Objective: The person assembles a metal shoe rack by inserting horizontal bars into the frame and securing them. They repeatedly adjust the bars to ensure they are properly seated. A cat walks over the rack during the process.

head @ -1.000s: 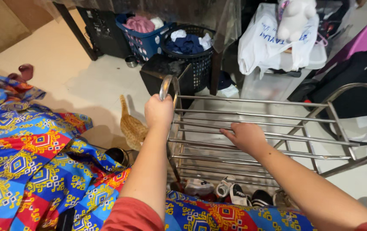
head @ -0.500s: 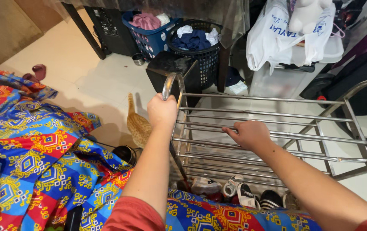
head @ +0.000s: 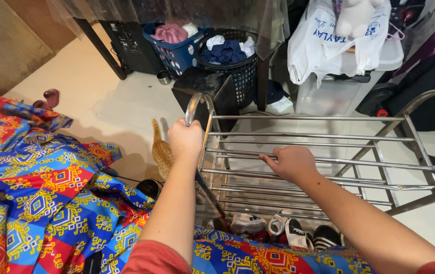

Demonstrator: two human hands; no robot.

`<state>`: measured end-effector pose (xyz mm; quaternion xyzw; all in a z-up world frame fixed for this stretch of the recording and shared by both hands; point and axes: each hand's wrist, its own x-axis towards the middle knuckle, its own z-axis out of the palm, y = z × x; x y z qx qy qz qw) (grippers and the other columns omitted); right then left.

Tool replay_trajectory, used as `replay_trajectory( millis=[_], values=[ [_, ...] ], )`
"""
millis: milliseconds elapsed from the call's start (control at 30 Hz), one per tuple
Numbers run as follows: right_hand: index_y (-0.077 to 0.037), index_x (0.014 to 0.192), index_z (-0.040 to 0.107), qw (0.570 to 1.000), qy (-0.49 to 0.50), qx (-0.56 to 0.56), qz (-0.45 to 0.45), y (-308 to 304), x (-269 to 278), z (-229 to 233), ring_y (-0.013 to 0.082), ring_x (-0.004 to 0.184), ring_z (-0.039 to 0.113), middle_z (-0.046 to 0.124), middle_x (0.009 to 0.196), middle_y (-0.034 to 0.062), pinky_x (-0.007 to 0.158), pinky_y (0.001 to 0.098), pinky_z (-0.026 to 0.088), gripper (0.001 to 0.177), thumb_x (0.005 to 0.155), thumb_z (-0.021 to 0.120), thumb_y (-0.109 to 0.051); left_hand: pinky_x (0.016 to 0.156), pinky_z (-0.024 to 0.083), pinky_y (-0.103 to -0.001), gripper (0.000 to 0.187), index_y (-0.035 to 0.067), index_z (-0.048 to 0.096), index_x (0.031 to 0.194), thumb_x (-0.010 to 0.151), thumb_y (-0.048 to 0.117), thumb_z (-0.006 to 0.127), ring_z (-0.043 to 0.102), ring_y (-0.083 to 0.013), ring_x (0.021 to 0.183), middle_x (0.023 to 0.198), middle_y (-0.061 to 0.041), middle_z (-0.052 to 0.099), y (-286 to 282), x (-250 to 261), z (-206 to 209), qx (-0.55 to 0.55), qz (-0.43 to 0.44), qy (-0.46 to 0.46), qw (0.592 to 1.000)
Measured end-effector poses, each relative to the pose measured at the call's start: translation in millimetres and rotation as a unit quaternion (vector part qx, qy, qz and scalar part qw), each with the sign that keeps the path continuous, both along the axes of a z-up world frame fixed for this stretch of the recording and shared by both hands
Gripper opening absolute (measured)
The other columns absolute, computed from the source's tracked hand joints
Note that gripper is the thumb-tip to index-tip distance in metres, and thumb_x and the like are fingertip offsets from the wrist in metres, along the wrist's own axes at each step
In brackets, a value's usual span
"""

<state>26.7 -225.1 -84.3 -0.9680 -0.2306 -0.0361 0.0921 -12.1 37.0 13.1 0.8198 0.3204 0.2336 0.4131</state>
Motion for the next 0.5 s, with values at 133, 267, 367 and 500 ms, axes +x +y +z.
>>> replay_trajectory(
  millis=[133,267,367,500],
  values=[
    [-0.012,0.070,0.071,1.000,0.001,-0.005,-0.008,1.2,-1.6,-0.6,0.0359,0.064,0.066,0.066,0.060,0.0123,0.058,0.0500,0.052,0.067,0.091,0.049,-0.071,0.080,0.056,-0.046,0.024,0.002,0.070,0.087,0.082,0.024,0.061,0.075,-0.0381,0.081,0.082,-0.022,0.074,2.4,0.3,-1.7,-0.023,0.008,0.025,0.999],
    [-0.011,0.069,0.071,1.000,-0.012,0.001,0.002,-0.2,-1.2,-1.5,0.0359,0.063,0.066,0.066,0.060,0.0125,0.057,0.0497,0.051,0.068,0.092,0.048,-0.070,0.083,0.054,-0.047,0.025,0.001,0.072,0.087,0.081,0.023,0.062,0.072,-0.0406,0.086,0.086,-0.023,0.073,3.8,1.6,-5.4,0.018,0.008,0.011,1.000],
    [-0.011,0.069,0.071,1.000,-0.012,0.016,0.008,0.2,0.1,-2.5,0.0360,0.063,0.066,0.066,0.059,0.0124,0.057,0.0503,0.051,0.067,0.091,0.049,-0.070,0.084,0.054,-0.047,0.025,0.002,0.072,0.089,0.081,0.023,0.062,0.071,-0.0406,0.088,0.088,-0.024,0.073,6.1,2.7,-7.5,0.022,0.010,0.008,1.000],
    [-0.012,0.072,0.071,1.000,-0.016,0.012,0.022,0.4,5.4,-2.0,0.0352,0.064,0.067,0.067,0.061,0.0118,0.059,0.0494,0.052,0.066,0.091,0.049,-0.070,0.085,0.054,-0.047,0.025,0.002,0.072,0.090,0.082,0.024,0.062,0.071,-0.0402,0.089,0.090,-0.023,0.073,6.3,2.9,-8.2,0.022,0.010,0.015,1.000]
  ],
)
